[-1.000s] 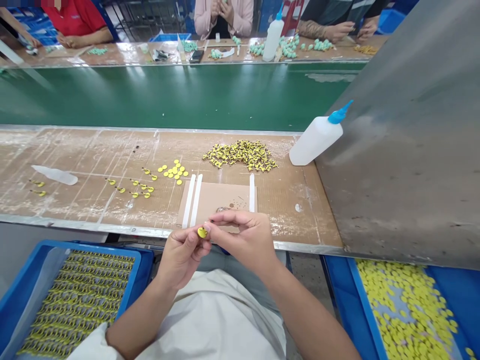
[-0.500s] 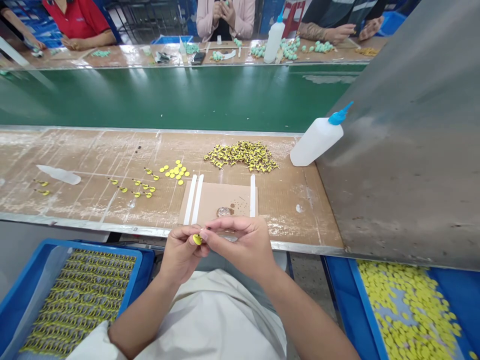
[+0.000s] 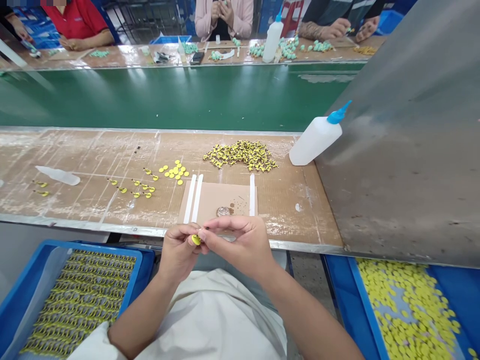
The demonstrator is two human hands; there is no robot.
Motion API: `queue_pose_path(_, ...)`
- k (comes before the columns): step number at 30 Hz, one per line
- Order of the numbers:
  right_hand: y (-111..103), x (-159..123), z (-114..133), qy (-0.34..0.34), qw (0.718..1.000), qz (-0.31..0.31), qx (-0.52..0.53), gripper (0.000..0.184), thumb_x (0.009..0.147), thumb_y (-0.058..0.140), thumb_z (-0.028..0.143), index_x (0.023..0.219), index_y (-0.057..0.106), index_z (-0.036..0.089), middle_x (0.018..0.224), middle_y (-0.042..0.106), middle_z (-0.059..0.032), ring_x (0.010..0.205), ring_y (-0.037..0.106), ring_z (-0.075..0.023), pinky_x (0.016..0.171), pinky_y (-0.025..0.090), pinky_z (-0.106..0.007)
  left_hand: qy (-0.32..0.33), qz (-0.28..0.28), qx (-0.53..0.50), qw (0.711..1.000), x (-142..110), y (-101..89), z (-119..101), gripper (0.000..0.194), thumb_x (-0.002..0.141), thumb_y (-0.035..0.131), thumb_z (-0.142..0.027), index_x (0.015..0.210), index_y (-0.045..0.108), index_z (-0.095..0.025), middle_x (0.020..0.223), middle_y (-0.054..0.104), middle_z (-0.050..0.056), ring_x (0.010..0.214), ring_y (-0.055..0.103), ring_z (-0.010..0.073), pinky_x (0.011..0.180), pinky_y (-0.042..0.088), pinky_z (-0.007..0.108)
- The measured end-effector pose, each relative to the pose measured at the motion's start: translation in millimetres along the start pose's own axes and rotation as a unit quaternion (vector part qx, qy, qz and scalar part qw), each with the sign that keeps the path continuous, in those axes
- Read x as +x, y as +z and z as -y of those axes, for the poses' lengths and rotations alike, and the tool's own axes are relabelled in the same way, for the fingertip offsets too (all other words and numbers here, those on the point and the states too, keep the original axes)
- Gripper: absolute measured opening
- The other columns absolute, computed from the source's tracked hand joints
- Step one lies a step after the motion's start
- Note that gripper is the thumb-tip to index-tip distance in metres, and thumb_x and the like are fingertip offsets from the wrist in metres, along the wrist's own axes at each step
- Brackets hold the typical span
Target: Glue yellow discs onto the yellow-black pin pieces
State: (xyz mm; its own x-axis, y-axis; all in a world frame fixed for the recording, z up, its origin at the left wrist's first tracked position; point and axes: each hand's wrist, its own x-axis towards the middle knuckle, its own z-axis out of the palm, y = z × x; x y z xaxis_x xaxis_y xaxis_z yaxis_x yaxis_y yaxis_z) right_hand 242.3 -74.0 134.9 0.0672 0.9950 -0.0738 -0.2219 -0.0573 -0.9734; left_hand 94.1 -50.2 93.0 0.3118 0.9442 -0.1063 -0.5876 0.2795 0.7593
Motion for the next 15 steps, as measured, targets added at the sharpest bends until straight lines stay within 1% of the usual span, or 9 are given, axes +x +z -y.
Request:
queue_pose_path(2, 1, 0, -1, 0.018, 1.000, -0.005, 0.018, 0.015, 0.071, 0.086, 0.021, 0.085, 0.080, 0.019, 0.073, 0.077, -0.0045, 0.059, 0.073, -0.0183, 0.058, 0.064, -0.027, -0.003, -0.016, 0.012, 1.000, 0, 0.1, -1, 0.017, 0.066, 0.090, -0.031, 0.074, 0.079, -0.021, 0.068, 0.075, 0.002, 0.051, 0.070, 0.0125, 0.048, 0.059, 0.019)
queue_pose_path(5, 2, 2, -3, 0.033, 0.999, -0.012, 0.031, 0.019, 0.069, 0.088, 0.021, 0.085, 0.080, 0.019, 0.075, 0.077, -0.0048, 0.063, 0.074, -0.0190, 0.062, 0.065, -0.027, -0.003, -0.034, 0.029, 0.999, -1, -1.1, -2, 0.018, 0.065, 0.090, -0.031, 0.075, 0.080, -0.020, 0.070, 0.075, 0.003, 0.053, 0.070, 0.0122, 0.051, 0.060, 0.020)
queue_pose_path(12, 8, 5, -7, 0.059, 0.996, 0.001, 0.065, 0.024, 0.065, 0.090, 0.026, 0.085, 0.079, 0.018, 0.075, 0.077, -0.0053, 0.062, 0.073, -0.0185, 0.060, 0.064, -0.028, -0.004, -0.047, 0.050, 0.998, -5, -9.2, -4, 0.024, 0.064, 0.090, -0.037, 0.076, 0.079, -0.019, 0.069, 0.075, 0.004, 0.055, 0.070, 0.0134, 0.051, 0.060, 0.021)
queue_pose_path(15, 13, 9, -7, 0.065, 0.995, -0.001, 0.073, 0.024, 0.064, 0.091, 0.029, 0.082, 0.079, 0.019, 0.074, 0.077, -0.0050, 0.062, 0.073, -0.0181, 0.061, 0.064, -0.028, -0.003, -0.050, 0.060, 0.997, -7, -16.8, -3, 0.028, 0.065, 0.089, -0.041, 0.080, 0.079, -0.019, 0.071, 0.076, 0.005, 0.057, 0.072, 0.0154, 0.054, 0.062, 0.024)
